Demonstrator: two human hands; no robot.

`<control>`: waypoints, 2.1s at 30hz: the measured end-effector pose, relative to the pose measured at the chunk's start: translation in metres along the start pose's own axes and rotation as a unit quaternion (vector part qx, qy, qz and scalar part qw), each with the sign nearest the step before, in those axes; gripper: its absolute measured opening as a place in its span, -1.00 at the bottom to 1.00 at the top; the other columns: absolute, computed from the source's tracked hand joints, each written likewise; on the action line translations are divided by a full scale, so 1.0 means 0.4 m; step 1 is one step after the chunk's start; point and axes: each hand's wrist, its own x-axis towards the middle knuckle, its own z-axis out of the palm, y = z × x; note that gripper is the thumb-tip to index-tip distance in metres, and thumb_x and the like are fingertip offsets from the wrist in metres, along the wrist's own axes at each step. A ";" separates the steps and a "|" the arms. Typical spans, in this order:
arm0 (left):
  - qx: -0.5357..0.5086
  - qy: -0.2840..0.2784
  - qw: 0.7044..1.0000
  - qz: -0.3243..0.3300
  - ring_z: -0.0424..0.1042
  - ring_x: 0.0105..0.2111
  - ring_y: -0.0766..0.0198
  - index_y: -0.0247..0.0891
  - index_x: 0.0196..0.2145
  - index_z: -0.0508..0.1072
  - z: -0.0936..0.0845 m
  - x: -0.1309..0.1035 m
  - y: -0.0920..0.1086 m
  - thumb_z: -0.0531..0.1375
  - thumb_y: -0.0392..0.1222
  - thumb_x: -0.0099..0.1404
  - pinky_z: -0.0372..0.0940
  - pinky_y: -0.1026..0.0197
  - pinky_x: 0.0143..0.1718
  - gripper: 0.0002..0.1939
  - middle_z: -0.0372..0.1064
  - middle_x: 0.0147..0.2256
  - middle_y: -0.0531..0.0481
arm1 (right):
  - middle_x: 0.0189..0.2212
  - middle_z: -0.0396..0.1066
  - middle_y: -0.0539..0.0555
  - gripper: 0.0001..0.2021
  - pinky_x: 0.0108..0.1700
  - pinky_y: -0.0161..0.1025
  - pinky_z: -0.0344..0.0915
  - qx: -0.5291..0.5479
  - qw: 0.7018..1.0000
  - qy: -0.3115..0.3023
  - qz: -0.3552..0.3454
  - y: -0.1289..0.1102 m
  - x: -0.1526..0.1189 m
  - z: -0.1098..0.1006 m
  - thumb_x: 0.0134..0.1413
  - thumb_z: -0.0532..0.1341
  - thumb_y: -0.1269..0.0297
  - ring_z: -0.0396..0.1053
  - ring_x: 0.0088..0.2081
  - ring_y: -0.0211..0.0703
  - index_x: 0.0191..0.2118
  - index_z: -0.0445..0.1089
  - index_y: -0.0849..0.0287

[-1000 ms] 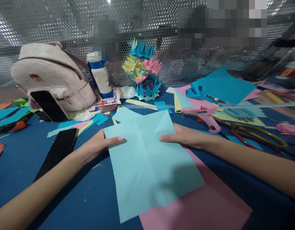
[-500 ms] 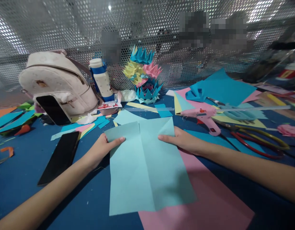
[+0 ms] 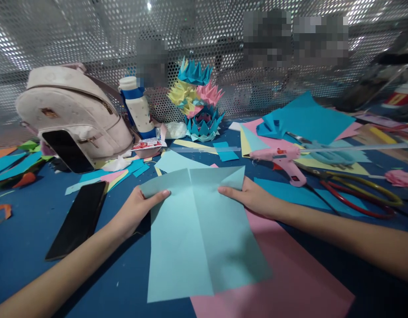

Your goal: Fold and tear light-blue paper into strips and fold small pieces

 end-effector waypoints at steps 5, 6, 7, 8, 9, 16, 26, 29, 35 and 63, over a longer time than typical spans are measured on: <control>0.006 0.002 1.000 -0.008 0.52 -0.32 0.14 -0.25 -0.15 0.52 0.000 0.000 0.000 0.35 0.03 0.12 0.39 0.23 -0.36 -0.60 0.57 -0.22 -0.08 | -0.09 0.49 0.07 -0.49 -0.06 -0.03 0.42 0.003 1.000 0.005 -0.001 -0.005 0.002 0.003 0.01 0.30 -0.01 0.44 -0.04 0.08 0.08 0.35 0.03; 0.005 0.003 1.000 -0.011 0.52 -0.33 0.15 -0.25 -0.16 0.53 0.000 0.000 0.001 0.35 0.03 0.12 0.39 0.24 -0.37 -0.61 0.57 -0.23 -0.07 | -0.10 0.49 0.07 -0.50 -0.06 -0.03 0.42 0.001 1.000 0.003 -0.002 -0.005 0.003 0.003 0.00 0.30 -0.02 0.44 -0.04 0.08 0.06 0.36 0.03; 0.003 0.004 1.000 -0.012 0.52 -0.33 0.16 -0.25 -0.17 0.53 0.001 -0.001 0.001 0.35 0.03 0.12 0.38 0.25 -0.37 -0.62 0.57 -0.24 -0.06 | -0.10 0.49 0.07 -0.51 -0.06 -0.03 0.42 -0.001 1.000 0.000 -0.004 -0.004 0.003 0.002 0.00 0.30 -0.03 0.43 -0.04 0.09 0.05 0.38 0.03; 0.001 0.006 1.000 -0.012 0.52 -0.34 0.17 -0.24 -0.18 0.53 0.002 -0.002 0.002 0.36 0.03 0.12 0.38 0.26 -0.37 -0.62 0.57 -0.25 -0.05 | -0.10 0.49 0.07 -0.52 -0.06 -0.03 0.42 -0.003 1.000 -0.004 -0.004 -0.003 0.004 0.002 0.00 0.30 -0.04 0.43 -0.05 0.10 0.02 0.40 0.03; -0.001 0.006 1.000 -0.011 0.51 -0.33 0.18 -0.24 -0.17 0.52 0.003 -0.004 0.002 0.36 0.03 0.12 0.37 0.26 -0.37 -0.62 0.57 -0.26 -0.04 | -0.10 0.49 0.08 -0.54 -0.05 -0.03 0.41 -0.005 1.000 -0.008 -0.004 -0.001 0.005 0.001 -0.01 0.30 -0.05 0.43 -0.05 0.12 0.00 0.41 0.03; 0.002 0.007 1.000 -0.014 0.53 -0.28 0.12 -0.26 -0.16 0.50 0.012 -0.013 0.010 0.35 0.05 0.12 0.40 0.21 -0.32 -0.59 0.56 -0.24 -0.07 | -0.08 0.49 0.11 -0.54 -0.06 -0.05 0.42 -0.010 1.000 -0.013 -0.009 0.005 0.006 -0.003 0.02 0.29 -0.07 0.43 -0.06 0.12 -0.01 0.43 0.04; 0.047 -0.001 0.999 0.007 0.51 -0.10 -0.01 -0.24 -0.03 0.44 0.007 -0.008 0.012 0.40 0.00 0.04 0.45 0.10 -0.18 -0.44 0.51 -0.05 -0.16 | -0.01 0.45 0.07 -0.47 -0.05 -0.05 0.44 -0.004 1.000 0.005 -0.017 0.008 0.004 -0.006 -0.01 0.34 0.00 0.42 0.00 0.10 0.10 0.32 -0.04; 0.074 0.009 0.997 0.011 0.50 -0.08 -0.05 -0.23 -0.01 0.42 0.012 -0.009 0.017 0.44 -0.02 -0.04 0.45 0.03 -0.14 -0.36 0.49 -0.02 -0.17 | -0.10 0.50 0.11 -0.54 -0.11 -0.05 0.45 -0.036 0.999 0.012 -0.019 -0.003 0.004 -0.007 -0.09 0.39 0.03 0.45 -0.07 0.16 -0.04 0.42 0.03; 0.096 0.023 0.995 0.012 0.51 -0.11 -0.08 -0.27 -0.05 0.43 0.020 -0.014 0.022 0.44 0.03 -0.05 0.45 0.02 -0.16 -0.36 0.52 -0.08 -0.18 | -0.22 0.55 0.13 -0.62 -0.21 -0.10 0.46 -0.081 0.996 0.033 -0.014 -0.016 0.002 -0.003 -0.13 0.40 0.01 0.49 -0.15 0.16 -0.22 0.46 0.15; 0.096 0.027 0.995 0.015 0.52 -0.13 -0.03 -0.24 -0.10 0.47 0.018 -0.013 0.015 0.43 0.02 -0.02 0.46 0.09 -0.20 -0.45 0.54 -0.12 -0.13 | -0.17 0.54 0.12 -0.57 -0.16 -0.11 0.46 -0.075 0.996 0.036 -0.026 -0.022 -0.005 0.006 -0.10 0.38 -0.01 0.48 -0.12 0.14 -0.14 0.46 0.13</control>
